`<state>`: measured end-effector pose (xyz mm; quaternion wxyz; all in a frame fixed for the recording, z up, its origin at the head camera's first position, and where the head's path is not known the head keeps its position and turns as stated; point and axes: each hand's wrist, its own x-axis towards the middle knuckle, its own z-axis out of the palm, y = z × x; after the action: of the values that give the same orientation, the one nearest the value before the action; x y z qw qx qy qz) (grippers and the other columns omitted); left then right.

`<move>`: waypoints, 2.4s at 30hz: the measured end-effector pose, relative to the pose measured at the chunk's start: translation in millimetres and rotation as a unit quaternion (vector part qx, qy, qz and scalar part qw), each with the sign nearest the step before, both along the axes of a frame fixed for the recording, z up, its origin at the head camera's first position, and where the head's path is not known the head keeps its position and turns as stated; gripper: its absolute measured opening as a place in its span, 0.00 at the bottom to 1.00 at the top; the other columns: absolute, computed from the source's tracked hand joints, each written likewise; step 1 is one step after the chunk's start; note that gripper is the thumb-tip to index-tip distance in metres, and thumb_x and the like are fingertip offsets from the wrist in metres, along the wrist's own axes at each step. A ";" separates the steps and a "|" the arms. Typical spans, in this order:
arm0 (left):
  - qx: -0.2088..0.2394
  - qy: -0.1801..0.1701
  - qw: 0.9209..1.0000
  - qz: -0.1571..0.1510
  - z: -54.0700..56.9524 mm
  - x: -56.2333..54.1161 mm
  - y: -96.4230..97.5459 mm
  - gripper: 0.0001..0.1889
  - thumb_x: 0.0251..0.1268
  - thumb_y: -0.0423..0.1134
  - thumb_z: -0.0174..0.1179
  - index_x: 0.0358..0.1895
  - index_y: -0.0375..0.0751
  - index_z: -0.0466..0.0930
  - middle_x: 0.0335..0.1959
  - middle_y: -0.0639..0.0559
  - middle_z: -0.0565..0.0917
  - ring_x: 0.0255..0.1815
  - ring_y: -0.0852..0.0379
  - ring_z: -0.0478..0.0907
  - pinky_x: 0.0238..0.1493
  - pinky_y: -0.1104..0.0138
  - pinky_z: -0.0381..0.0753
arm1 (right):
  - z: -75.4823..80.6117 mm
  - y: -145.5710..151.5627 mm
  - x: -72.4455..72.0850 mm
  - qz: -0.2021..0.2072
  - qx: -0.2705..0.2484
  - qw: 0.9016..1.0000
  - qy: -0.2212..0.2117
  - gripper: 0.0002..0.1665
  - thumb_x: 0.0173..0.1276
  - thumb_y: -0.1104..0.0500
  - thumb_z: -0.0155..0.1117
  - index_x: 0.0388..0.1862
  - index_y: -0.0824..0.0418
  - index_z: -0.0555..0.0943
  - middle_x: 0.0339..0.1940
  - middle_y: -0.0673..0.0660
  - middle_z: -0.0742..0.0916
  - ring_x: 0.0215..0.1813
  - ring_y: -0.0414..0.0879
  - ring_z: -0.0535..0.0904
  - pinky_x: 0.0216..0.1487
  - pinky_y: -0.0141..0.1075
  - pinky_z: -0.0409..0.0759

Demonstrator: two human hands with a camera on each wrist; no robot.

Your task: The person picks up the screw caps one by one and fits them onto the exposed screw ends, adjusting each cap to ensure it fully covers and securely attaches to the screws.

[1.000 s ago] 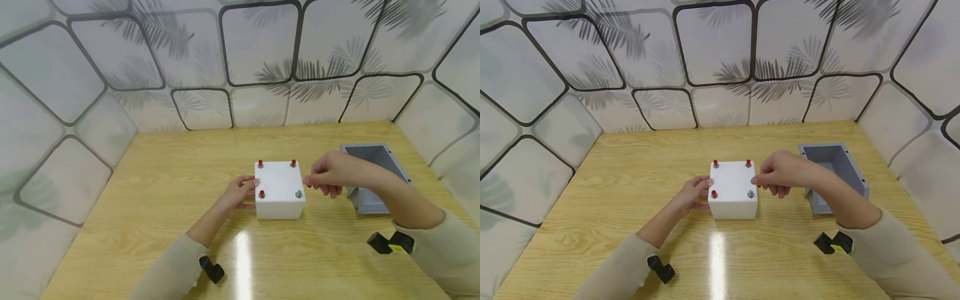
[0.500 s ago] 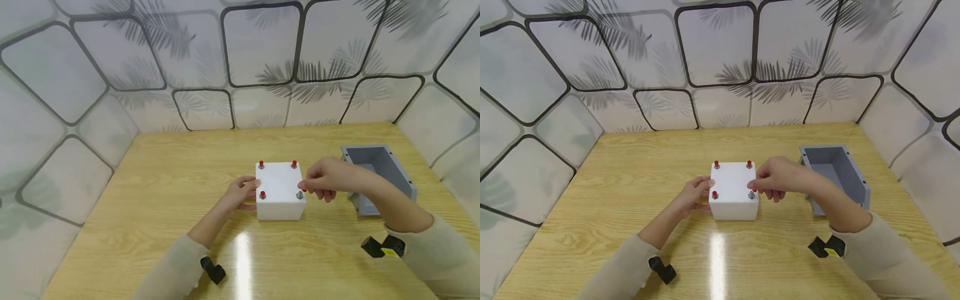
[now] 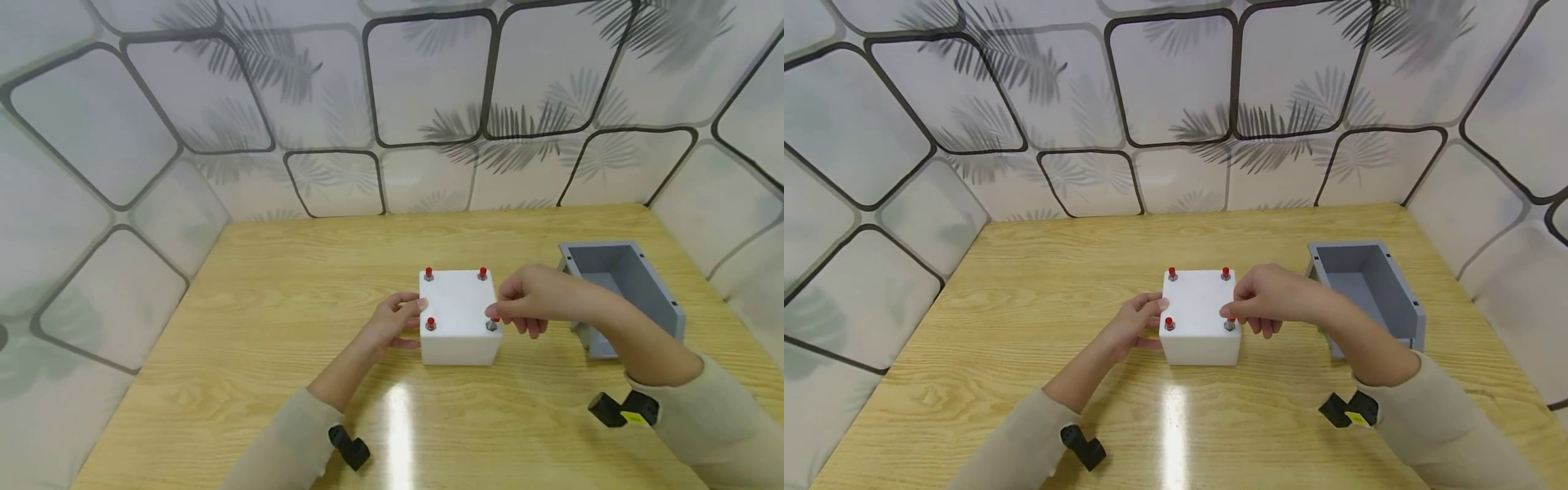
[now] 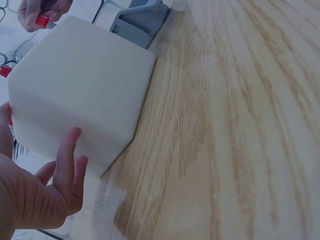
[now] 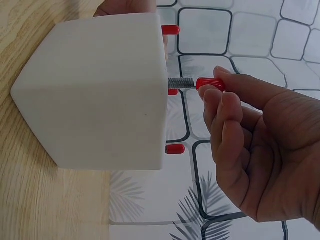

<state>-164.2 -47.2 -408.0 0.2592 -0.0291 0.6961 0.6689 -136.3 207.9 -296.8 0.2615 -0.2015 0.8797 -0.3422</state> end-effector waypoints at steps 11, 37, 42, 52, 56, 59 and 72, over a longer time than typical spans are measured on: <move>-0.002 -0.002 1.000 -0.004 -0.8 -1.1 0.4 0.27 0.65 0.49 0.57 0.63 0.40 0.66 0.56 0.37 0.75 0.54 0.43 0.77 0.38 0.56 0.86 | -1.1 -3.3 -0.1 -0.005 0.006 1.000 -0.008 0.20 0.65 0.47 0.63 0.19 0.58 0.77 0.12 0.51 0.77 0.16 0.42 0.72 0.17 0.33 0.76; -0.008 -0.008 1.000 -0.002 1.7 -0.9 1.3 0.28 0.65 0.49 0.57 0.64 0.42 0.65 0.56 0.39 0.75 0.54 0.44 0.77 0.39 0.56 0.86 | -7.8 -4.1 -0.8 0.014 0.024 1.000 -0.009 0.21 0.65 0.48 0.63 0.18 0.57 0.75 0.12 0.50 0.77 0.15 0.41 0.72 0.17 0.33 0.75; -0.005 0.001 1.000 -0.004 1.1 -1.2 1.1 0.29 0.65 0.49 0.57 0.65 0.40 0.64 0.56 0.37 0.75 0.54 0.43 0.77 0.38 0.56 0.86 | -9.4 -3.8 -0.6 0.011 0.017 1.000 -0.012 0.21 0.65 0.47 0.64 0.17 0.58 0.75 0.12 0.51 0.77 0.15 0.42 0.71 0.17 0.32 0.74; -0.002 0.001 1.000 0.001 1.3 0.3 1.2 0.29 0.65 0.49 0.57 0.64 0.39 0.65 0.56 0.37 0.75 0.53 0.44 0.77 0.38 0.56 0.86 | -12.1 -5.2 0.3 0.006 0.015 1.000 -0.016 0.21 0.65 0.48 0.63 0.17 0.58 0.75 0.12 0.51 0.77 0.15 0.42 0.72 0.17 0.33 0.75; -0.003 0.002 1.000 0.000 1.7 1.1 0.9 0.29 0.64 0.50 0.58 0.64 0.41 0.65 0.56 0.38 0.75 0.53 0.44 0.77 0.39 0.56 0.86 | -13.5 -5.2 0.7 -0.001 0.017 1.000 -0.017 0.22 0.65 0.48 0.63 0.17 0.59 0.75 0.12 0.51 0.77 0.16 0.42 0.72 0.18 0.34 0.76; 0.000 0.006 1.000 -0.004 0.7 1.0 0.9 0.29 0.64 0.50 0.57 0.64 0.40 0.65 0.55 0.38 0.76 0.52 0.45 0.78 0.39 0.56 0.86 | -14.3 -4.5 1.1 -0.002 0.018 1.000 -0.019 0.22 0.65 0.48 0.63 0.17 0.59 0.75 0.12 0.51 0.77 0.15 0.42 0.73 0.18 0.34 0.76; 0.000 0.007 1.000 -0.004 -0.5 1.9 -0.2 0.29 0.64 0.50 0.57 0.64 0.40 0.64 0.55 0.38 0.76 0.51 0.46 0.79 0.37 0.58 0.87 | -15.3 1.6 2.6 0.003 0.002 1.000 -0.027 0.22 0.67 0.45 0.60 0.20 0.59 0.76 0.14 0.52 0.78 0.16 0.43 0.72 0.17 0.34 0.76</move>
<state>-162.3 -47.4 -408.5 0.2576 -0.0217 0.6979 0.6679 -133.7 209.4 -312.1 0.2866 -0.1938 0.8726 -0.3447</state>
